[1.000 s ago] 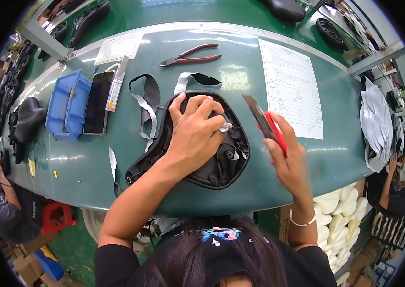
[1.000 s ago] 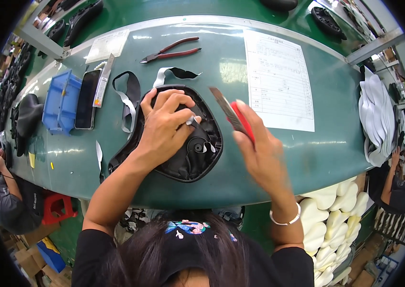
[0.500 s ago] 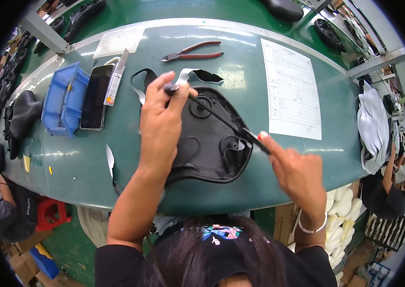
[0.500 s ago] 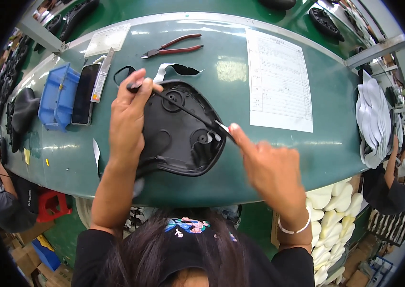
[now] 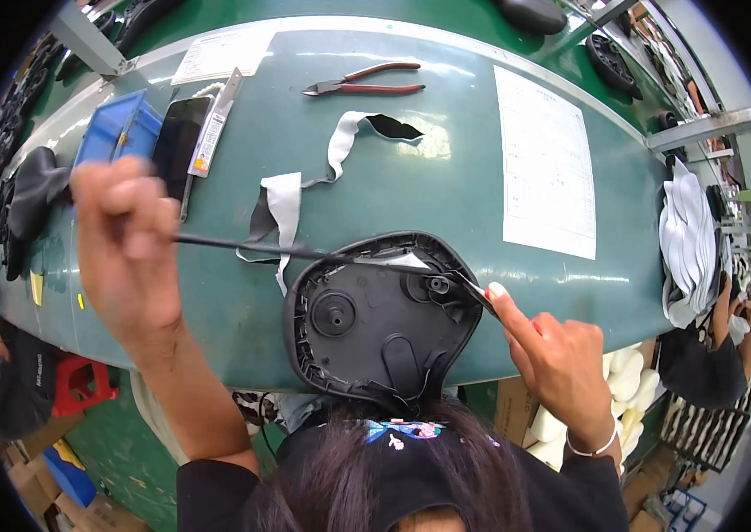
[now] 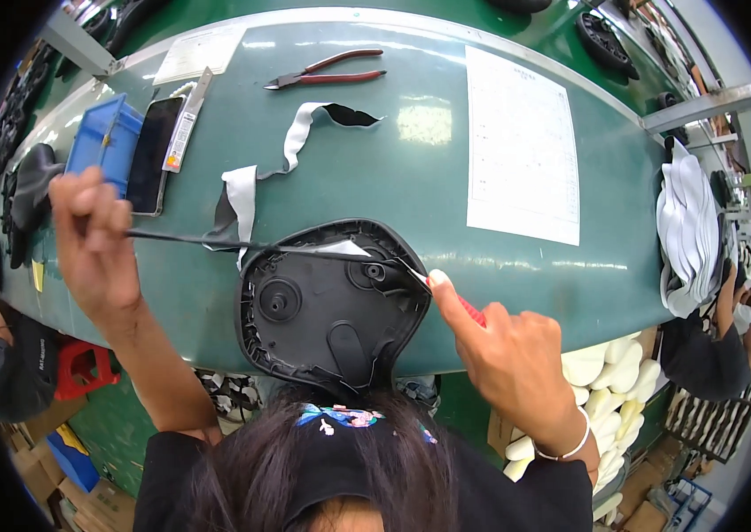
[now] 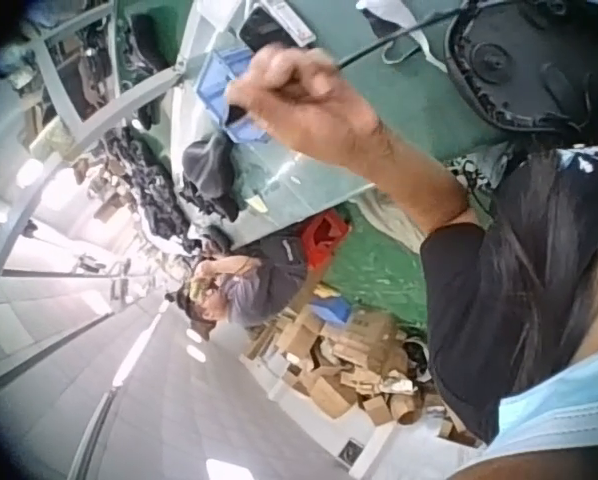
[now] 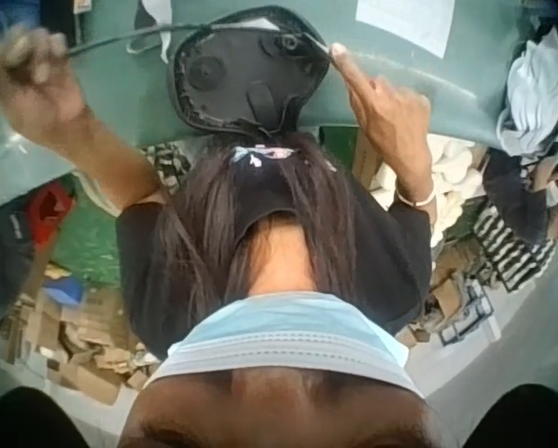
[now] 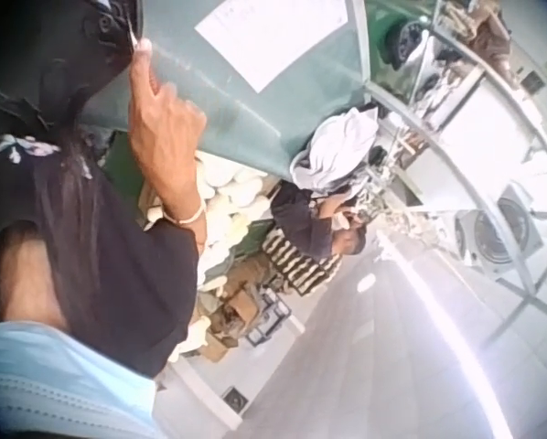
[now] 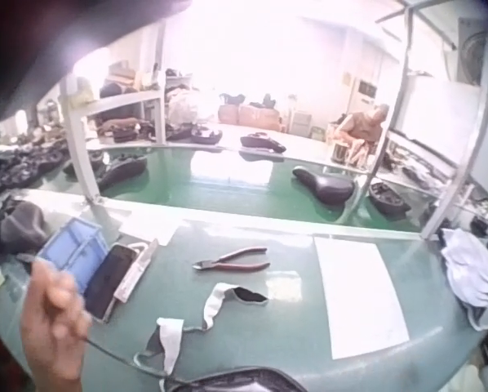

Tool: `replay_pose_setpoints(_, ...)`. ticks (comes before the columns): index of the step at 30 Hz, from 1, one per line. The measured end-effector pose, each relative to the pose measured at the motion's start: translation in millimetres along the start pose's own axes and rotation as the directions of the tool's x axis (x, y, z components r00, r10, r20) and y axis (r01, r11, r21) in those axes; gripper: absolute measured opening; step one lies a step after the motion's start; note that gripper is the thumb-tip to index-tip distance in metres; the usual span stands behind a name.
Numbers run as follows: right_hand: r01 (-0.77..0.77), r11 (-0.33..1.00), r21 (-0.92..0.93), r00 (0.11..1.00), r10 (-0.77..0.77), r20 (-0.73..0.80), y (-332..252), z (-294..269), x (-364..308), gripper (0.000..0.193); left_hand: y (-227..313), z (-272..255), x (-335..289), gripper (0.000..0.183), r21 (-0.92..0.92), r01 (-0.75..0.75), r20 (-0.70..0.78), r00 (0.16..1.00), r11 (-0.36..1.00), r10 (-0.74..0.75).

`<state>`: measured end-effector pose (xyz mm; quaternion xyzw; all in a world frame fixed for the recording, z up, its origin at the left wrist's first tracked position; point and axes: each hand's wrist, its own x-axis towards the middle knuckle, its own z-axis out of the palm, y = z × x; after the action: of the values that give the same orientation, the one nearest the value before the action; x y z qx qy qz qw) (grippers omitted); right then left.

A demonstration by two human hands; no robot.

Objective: Trimming excess material from the edges and undersides of bicycle seats using a utility knife on a factory assembly line.

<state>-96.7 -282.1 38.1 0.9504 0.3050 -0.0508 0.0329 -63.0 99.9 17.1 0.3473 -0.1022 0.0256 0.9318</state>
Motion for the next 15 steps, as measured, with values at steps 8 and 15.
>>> replay_pose_setpoints(8,-0.106,0.989,0.106,0.991,0.114,-0.064,7,14,-13,0.056,-112,78,33,0.030,0.783,0.346,0.117,0.734,0.516,-0.669)
replay_pose_setpoints(15,-0.322,0.645,0.693,0.912,0.408,0.044,-33,31,-54,0.051,-84,73,49,0.025,0.175,-0.108,-0.279,0.948,0.979,0.155)
